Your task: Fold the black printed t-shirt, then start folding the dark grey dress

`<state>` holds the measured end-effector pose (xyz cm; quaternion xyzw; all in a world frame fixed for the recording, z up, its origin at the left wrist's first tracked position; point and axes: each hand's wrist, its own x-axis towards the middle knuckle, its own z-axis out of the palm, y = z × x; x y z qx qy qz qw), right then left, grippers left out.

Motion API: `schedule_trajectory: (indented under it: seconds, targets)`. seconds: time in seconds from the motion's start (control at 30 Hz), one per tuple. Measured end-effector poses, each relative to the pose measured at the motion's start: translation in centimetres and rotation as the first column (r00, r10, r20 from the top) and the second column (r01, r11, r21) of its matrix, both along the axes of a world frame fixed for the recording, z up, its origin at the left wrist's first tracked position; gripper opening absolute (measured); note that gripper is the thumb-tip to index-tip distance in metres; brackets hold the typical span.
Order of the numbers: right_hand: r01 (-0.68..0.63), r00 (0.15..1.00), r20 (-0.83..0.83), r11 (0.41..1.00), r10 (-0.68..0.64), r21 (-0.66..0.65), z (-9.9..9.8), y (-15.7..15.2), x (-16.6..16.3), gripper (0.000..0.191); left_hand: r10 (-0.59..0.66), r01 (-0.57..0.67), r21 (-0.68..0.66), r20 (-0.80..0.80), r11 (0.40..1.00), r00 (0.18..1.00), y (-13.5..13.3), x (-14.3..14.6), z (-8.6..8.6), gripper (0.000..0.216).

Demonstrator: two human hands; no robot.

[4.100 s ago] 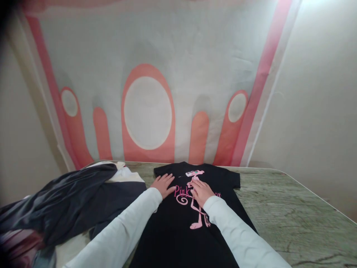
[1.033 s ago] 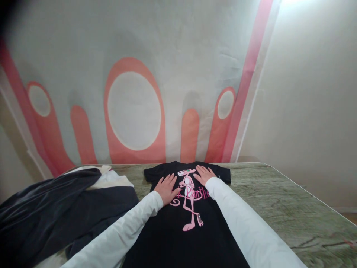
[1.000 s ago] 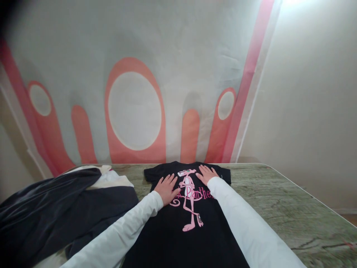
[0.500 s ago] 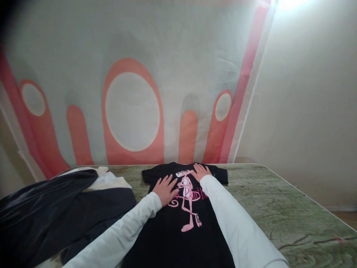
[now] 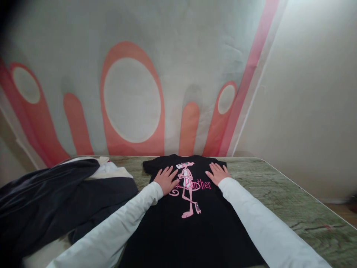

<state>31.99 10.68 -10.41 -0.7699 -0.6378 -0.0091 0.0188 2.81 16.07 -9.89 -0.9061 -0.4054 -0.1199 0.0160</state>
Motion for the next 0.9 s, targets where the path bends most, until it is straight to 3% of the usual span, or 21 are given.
schedule_trajectory:
  seconds: [0.1,0.27,0.33,0.43,0.57,0.67,0.8,0.9]
  targets:
    - [0.057,0.998,0.021,0.998,-0.057,0.024,0.5,-1.7,0.9,0.068,0.005,-0.005,-0.006,0.001,1.0,1.0,0.0,0.0,0.1,0.058]
    - [-0.308,0.948,-0.058,0.949,0.312,0.067,0.3,-6.4,-3.5,0.062,0.017,-0.017,-0.026,-0.003,1.0,1.0,0.0,0.1,0.2,0.057]
    - [-0.357,0.93,-0.063,0.931,0.361,0.068,0.1,-8.2,-4.3,0.061,0.013,-0.013,-0.025,-0.006,1.0,1.0,0.1,0.1,0.2,0.057]
    - [-0.271,0.961,-0.041,0.961,0.273,0.048,-0.1,-9.8,-3.1,0.065,0.012,-0.012,-0.013,-0.009,1.0,1.0,0.0,0.2,0.1,0.057]
    - [-0.045,0.999,-0.009,0.998,0.045,0.042,-0.4,-11.3,-0.9,0.071,0.006,-0.006,-0.004,-0.014,1.0,1.0,-0.1,0.2,0.4,0.055]
    - [-0.03,0.999,0.015,0.996,0.028,0.085,-0.5,-12.6,-1.5,0.072,-0.003,0.003,-0.01,-0.02,1.0,1.0,-0.4,0.1,1.4,0.052]
    - [-0.259,0.965,-0.021,0.962,0.262,0.091,-0.1,-14.1,-4.2,0.067,-0.203,0.203,0.03,-0.017,0.979,0.979,-2.1,0.5,3.5,0.045]
    - [-0.331,0.94,-0.053,0.939,0.337,0.09,0.7,-14.6,-5.6,0.066,-0.37,0.365,-0.095,-0.035,0.926,0.928,-4.5,1.1,4.1,0.046]
